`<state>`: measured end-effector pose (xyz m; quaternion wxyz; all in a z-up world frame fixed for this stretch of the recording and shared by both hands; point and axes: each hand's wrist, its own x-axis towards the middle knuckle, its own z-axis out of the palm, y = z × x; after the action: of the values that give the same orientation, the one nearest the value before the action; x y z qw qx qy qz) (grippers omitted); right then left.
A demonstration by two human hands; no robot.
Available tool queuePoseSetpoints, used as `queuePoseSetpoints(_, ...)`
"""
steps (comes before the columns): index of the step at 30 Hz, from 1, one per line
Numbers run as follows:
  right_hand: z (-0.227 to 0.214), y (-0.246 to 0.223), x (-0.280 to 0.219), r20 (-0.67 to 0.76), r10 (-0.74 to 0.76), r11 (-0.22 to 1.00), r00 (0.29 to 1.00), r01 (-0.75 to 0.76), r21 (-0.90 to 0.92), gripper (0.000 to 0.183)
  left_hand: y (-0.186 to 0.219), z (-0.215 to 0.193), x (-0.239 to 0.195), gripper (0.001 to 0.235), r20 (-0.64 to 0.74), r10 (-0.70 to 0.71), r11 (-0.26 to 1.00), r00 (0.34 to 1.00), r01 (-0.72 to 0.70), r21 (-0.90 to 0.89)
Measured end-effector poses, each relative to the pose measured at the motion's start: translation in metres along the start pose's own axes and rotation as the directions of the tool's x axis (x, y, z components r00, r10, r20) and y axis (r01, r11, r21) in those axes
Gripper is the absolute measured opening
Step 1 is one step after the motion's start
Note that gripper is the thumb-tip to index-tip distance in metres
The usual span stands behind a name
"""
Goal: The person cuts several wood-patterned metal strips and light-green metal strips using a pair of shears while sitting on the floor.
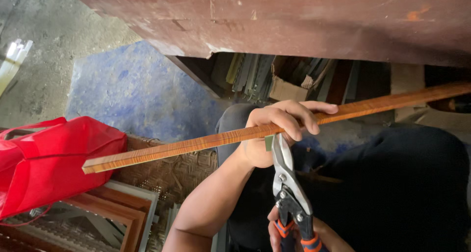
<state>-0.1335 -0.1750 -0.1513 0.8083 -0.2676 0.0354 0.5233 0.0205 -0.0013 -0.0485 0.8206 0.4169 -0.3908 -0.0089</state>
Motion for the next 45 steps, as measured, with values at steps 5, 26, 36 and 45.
queuePoseSetpoints(5, -0.032, 0.018, 0.02, 0.203, -0.065, 0.994, 0.977, 0.044, 0.103, 0.049, 0.0, -0.004, -0.002, 0.011, 0.0, 0.012, 1.0, 1.0, -0.012, 0.012)
queuePoseSetpoints(26, 0.035, -0.026, -0.02, 0.105, -0.229, 0.858, 0.968, 0.252, -0.448, 0.066, -0.002, -0.003, -0.003, 0.011, 0.022, 0.011, 0.998, 1.0, -0.013, 0.068)
queuePoseSetpoints(36, 0.055, -0.027, -0.024, -0.126, -0.211, 0.875, 0.969, 0.13, -0.466, 0.051, -0.003, -0.004, -0.004, 0.008, 0.005, 0.01, 0.986, 1.0, -0.011, 0.165)
queuePoseSetpoints(45, 0.056, -0.021, -0.016, -0.187, -0.358, 0.701, 0.915, 0.13, -0.701, 0.031, -0.004, -0.002, -0.005, 0.007, -0.022, 0.028, 0.985, 0.999, -0.024, 0.17)
